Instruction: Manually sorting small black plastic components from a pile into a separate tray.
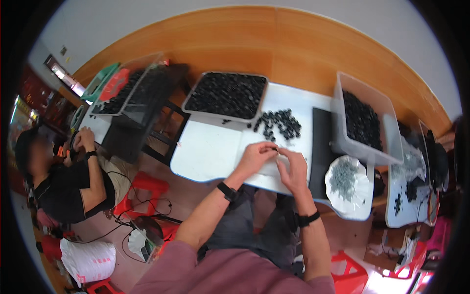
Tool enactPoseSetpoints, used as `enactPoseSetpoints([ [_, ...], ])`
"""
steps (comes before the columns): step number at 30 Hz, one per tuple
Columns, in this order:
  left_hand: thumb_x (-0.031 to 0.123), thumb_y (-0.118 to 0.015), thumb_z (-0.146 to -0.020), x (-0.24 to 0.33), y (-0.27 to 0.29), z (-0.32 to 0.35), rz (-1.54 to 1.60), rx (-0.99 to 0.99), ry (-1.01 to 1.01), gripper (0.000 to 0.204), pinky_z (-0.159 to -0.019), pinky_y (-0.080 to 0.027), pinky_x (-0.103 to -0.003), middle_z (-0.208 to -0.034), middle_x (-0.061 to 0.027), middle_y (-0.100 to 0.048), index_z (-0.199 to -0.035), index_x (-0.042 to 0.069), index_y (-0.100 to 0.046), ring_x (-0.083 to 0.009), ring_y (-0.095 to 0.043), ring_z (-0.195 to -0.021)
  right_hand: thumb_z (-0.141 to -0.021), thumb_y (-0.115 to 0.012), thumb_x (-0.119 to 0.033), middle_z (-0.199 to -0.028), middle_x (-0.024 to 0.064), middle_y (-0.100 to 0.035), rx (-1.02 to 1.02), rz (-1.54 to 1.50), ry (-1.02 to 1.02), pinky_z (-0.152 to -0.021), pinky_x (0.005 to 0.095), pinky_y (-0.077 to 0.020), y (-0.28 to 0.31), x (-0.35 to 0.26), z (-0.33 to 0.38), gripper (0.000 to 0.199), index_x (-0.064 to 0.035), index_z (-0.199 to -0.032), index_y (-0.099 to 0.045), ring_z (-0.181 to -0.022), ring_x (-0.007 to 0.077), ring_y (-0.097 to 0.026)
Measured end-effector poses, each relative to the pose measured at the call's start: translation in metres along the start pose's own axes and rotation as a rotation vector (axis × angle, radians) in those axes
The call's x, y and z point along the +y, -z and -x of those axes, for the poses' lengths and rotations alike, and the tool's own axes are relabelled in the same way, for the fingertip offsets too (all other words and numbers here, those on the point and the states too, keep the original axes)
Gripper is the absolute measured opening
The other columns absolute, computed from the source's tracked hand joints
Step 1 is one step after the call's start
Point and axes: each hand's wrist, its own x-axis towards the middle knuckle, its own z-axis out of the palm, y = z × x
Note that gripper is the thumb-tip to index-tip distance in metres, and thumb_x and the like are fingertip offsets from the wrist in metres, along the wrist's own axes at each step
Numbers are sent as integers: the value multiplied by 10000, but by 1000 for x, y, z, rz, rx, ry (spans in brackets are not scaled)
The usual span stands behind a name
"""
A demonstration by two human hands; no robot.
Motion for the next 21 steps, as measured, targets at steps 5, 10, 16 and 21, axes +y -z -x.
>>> enactPoseSetpoints([
  [5, 55, -719, -968, 2, 2, 2, -39, 21, -33, 252, -875, -549, -235, -1084, -86, -767, -1201, -41, -708, -110, -702, -987, -892, -742, -67, -983, 132, -762, 169, -266, -382, -759, 349, -560, -11, 7, -5, 170, -17, -1055, -743, -831, 254, -721],
  [10, 70, -731, -964, 3, -1, 4, -114, 44, -74, 250, -819, -545, -223, -1035, -60, -766, -1192, -32, -712, -89, -694, -936, -898, -736, -61, -935, 137, -752, 109, -219, -425, -732, 331, -563, -12, 8, -3, 138, -5, -1024, -751, -790, 242, -722],
  [16, 55, -736, -954, -2, -5, 5, -91, 55, -92, 242, -788, -538, -220, -997, -49, -761, -1180, -31, -718, -69, -672, -898, -906, -725, -52, -932, 144, -751, 113, -173, -394, -731, 341, -571, -12, 7, 1, 122, 0, -1014, -750, -789, 262, -732],
  [21, 68, -776, -927, 5, -6, 8, -96, 65, -70, 306, -791, -544, -227, -972, -58, -764, -1213, -23, -721, -69, -673, -879, -910, -721, -37, -934, 141, -748, 81, -163, -418, -727, 334, -576, -11, 5, 0, 111, 0, -1013, -744, -790, 257, -734],
])
